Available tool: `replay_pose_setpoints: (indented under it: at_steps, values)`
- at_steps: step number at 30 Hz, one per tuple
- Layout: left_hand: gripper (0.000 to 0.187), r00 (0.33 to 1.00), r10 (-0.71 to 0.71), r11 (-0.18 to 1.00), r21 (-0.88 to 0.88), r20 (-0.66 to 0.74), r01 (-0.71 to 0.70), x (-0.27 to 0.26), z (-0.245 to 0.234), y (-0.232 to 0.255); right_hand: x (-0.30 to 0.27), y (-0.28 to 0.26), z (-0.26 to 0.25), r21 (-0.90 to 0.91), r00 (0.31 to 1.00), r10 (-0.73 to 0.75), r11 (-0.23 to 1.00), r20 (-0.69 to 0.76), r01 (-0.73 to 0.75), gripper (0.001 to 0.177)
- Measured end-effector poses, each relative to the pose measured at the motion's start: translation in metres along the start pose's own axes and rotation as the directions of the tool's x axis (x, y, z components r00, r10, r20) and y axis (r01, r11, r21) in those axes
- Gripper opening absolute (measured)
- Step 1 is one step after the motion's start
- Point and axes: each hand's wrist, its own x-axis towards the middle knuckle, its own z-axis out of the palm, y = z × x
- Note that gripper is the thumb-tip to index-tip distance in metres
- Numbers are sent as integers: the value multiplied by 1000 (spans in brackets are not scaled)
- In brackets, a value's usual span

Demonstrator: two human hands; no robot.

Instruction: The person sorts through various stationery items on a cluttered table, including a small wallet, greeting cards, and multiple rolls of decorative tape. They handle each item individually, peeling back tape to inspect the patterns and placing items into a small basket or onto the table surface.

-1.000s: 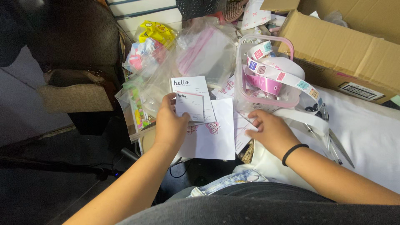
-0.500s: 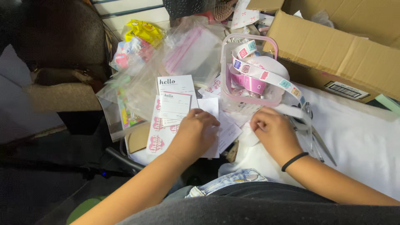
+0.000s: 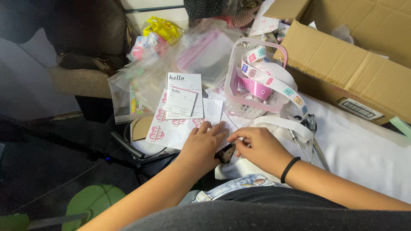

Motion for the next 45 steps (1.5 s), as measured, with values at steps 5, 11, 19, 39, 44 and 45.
replay_pose_setpoints:
  at_steps: [5,11,19,39,44,45]
  values:
    - [42,991,46,999,34,-129,-42,3,4,-7,4,15,-5,46,999,23,999,40,-24,26]
    - [22,996,-82,997,3,-28,82,2,-20,0,13,39,-9,263,964,199,934,174,-240,30]
    - [13,931,-121,980,-188,-344,58,-3,-37,16,4,17,-16,717,890,310,528,335,-454,56]
    - [32,869,-477,209,-943,132,258,17,-22,6,-24,50,-58,847,863,430,324,265,-421,27]
    - [32,751,-582,752,-557,-312,351,25,-2,-24,-20,37,-53,814,862,395,352,319,-463,29]
    - [38,731,-527,842,-384,-435,379,25,3,-34,-18,32,-49,794,851,418,372,319,-481,28]
